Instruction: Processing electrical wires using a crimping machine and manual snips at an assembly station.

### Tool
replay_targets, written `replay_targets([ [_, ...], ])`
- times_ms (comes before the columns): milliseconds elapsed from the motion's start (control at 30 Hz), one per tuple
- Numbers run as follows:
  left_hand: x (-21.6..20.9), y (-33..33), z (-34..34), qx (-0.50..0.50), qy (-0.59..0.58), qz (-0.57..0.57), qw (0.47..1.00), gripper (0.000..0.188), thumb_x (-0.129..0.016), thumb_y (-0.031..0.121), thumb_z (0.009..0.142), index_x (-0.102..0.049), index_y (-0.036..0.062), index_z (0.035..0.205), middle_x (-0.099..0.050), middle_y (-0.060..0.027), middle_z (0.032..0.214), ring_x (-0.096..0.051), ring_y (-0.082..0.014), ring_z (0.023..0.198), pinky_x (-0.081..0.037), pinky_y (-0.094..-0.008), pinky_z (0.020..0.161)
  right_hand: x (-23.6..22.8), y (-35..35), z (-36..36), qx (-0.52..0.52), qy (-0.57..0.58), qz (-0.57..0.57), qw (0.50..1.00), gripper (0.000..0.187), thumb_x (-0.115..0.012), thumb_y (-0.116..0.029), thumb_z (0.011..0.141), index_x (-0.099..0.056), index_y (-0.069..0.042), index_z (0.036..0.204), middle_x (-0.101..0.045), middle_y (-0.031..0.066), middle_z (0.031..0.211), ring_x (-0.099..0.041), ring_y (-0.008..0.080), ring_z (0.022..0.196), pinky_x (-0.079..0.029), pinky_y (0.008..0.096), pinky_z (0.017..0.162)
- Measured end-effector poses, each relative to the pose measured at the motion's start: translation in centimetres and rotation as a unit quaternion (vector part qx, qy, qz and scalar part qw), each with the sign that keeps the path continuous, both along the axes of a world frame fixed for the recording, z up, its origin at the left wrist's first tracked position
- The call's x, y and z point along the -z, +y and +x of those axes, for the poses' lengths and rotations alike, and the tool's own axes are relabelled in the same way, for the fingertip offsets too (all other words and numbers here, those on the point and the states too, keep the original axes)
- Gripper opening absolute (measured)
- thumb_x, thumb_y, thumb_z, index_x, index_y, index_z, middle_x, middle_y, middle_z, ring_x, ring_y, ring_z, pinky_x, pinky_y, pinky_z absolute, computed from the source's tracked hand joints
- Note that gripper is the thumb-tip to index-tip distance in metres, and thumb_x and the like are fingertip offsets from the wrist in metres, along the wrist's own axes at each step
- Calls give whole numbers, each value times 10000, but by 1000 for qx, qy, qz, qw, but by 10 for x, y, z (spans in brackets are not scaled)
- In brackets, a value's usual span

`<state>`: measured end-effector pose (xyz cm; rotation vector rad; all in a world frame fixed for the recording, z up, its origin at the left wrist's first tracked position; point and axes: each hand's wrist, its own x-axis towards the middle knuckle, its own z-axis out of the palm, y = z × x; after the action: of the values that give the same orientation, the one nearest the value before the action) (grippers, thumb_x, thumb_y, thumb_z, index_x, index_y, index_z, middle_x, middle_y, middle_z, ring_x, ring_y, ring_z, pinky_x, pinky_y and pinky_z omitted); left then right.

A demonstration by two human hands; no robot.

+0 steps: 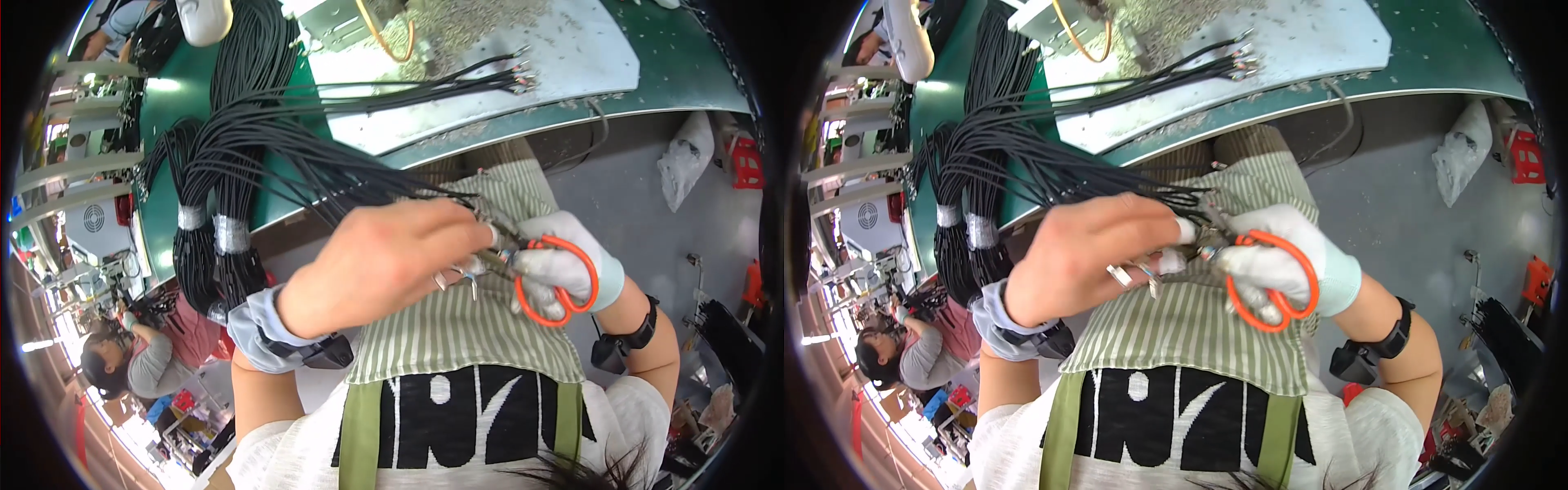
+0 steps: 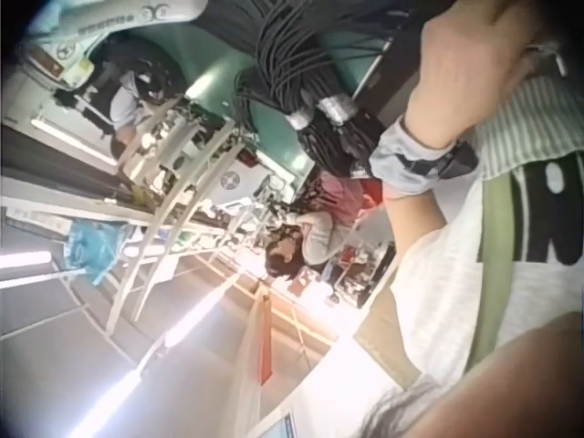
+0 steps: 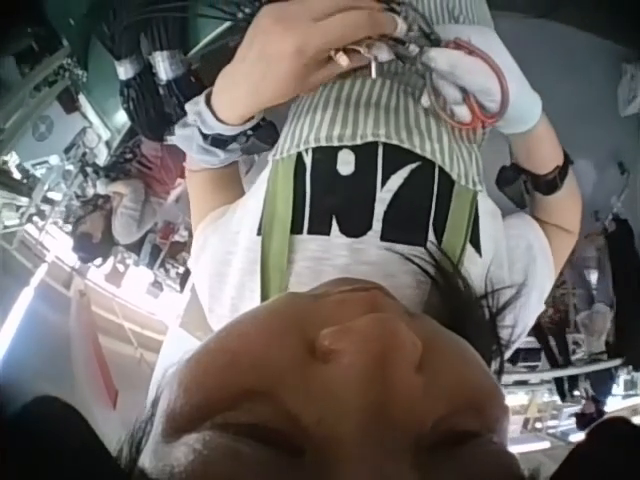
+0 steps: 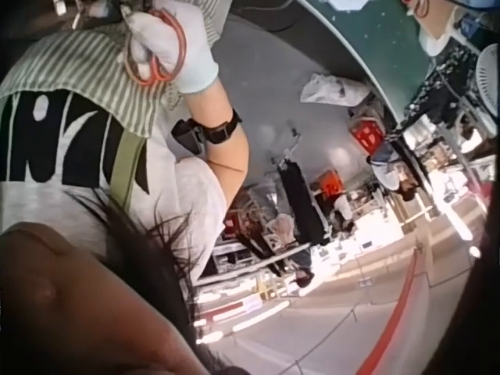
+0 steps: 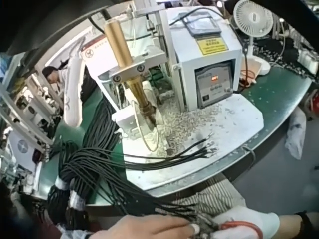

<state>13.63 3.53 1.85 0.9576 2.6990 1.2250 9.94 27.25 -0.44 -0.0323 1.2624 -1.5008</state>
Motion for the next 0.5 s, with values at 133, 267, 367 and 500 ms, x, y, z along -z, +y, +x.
replay_targets([
  [133,-4,5,-4,8,38,-41,998,326,-700,13,664,-654,32,986,-643,-87,812,-627,-235,670,-502,-293,584,-28,-5,-5,-11,24,41,999,105,-578,-97,799,-574,7,817,-520,43,480,-537,154,403,-500,324,511],
  [267,-11,-2,-13,-2,-33,-10,999,359,-670,-13,645,-638,18,1001,-635,-109,788,-629,-280,708,-508,-317,615,-41,-15,-14,-42,733,144,663,133,-615,-60,738,-587,-36,866,-515,61,516,-553,221,448,-499,320,514],
  [367,-12,-7,-25,1,-86,7,996,345,-657,-13,656,-613,6,998,-617,-140,774,-623,-338,733,-507,-361,636,-27,-21,-23,-11,805,61,590,148,-625,-49,717,-592,-45,861,-513,69,539,-558,258,484,-483,322,505],
  [500,-21,-7,-30,11,-111,51,992,361,-605,-66,646,-626,-25,1004,-636,-121,796,-642,-296,706,-509,-331,628,-28,-27,-43,-2,776,24,630,150,-630,-49,717,-599,-40,863,-524,69,560,-568,270,508,-474,320,506],
])
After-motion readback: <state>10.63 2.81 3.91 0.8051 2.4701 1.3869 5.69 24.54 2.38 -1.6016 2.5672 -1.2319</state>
